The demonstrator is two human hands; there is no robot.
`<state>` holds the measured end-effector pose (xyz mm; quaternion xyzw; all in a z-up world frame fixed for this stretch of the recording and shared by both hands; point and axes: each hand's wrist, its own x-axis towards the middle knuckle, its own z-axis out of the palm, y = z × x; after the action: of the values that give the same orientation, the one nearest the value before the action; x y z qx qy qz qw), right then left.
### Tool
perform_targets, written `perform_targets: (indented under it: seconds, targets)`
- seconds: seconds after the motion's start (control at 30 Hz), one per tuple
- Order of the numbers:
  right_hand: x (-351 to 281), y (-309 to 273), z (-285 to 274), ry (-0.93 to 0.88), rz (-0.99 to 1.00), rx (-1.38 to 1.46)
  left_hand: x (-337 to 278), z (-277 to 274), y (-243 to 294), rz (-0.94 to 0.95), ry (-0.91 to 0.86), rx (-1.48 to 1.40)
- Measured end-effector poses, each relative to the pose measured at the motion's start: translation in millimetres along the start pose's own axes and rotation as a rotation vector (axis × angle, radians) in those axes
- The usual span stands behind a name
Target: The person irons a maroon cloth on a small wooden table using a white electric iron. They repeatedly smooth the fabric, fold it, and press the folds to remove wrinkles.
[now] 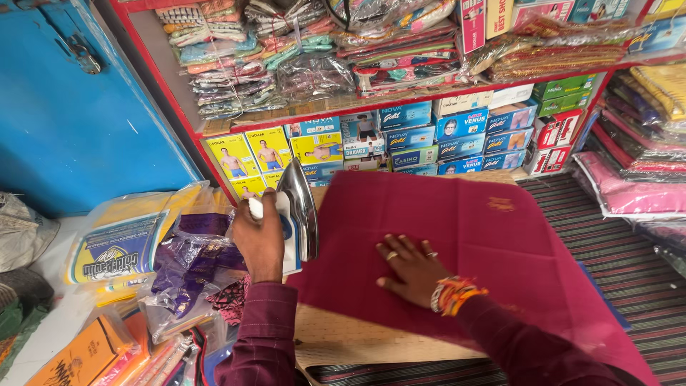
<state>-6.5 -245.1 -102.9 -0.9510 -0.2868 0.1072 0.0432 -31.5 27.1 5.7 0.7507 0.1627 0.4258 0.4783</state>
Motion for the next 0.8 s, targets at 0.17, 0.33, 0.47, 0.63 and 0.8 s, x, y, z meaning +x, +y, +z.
perform_targets:
  seconds: [0.17,0.33,0.47,0.63,0.8]
  targets:
    - [6.1,24.5,-5.1,-0.040,0.104,0.026,8.3,1.6,-11.0,-0.077,0.016,-0.150]
    - [4.4,17.3,-12.7,0.079,0.034,0.117,14.5,14.0,-18.2,0.027,0.048,-0.262]
    - [-5.8,-12.7,-26.5,0.052,-0.007,0.276,23.1,23.1,-26.5,-0.026,0.050,-0.249]
    - [-18.0,-43.3,-37.6,-0.012,-0.113,0.313,27.6,34.1,-40.3,-0.145,0.042,-0.353]
    - [-14.3,-43.9,-33.9,0.050,-0.169,0.271,30.1,42.0,-60.6,-0.236,0.028,-0.528]
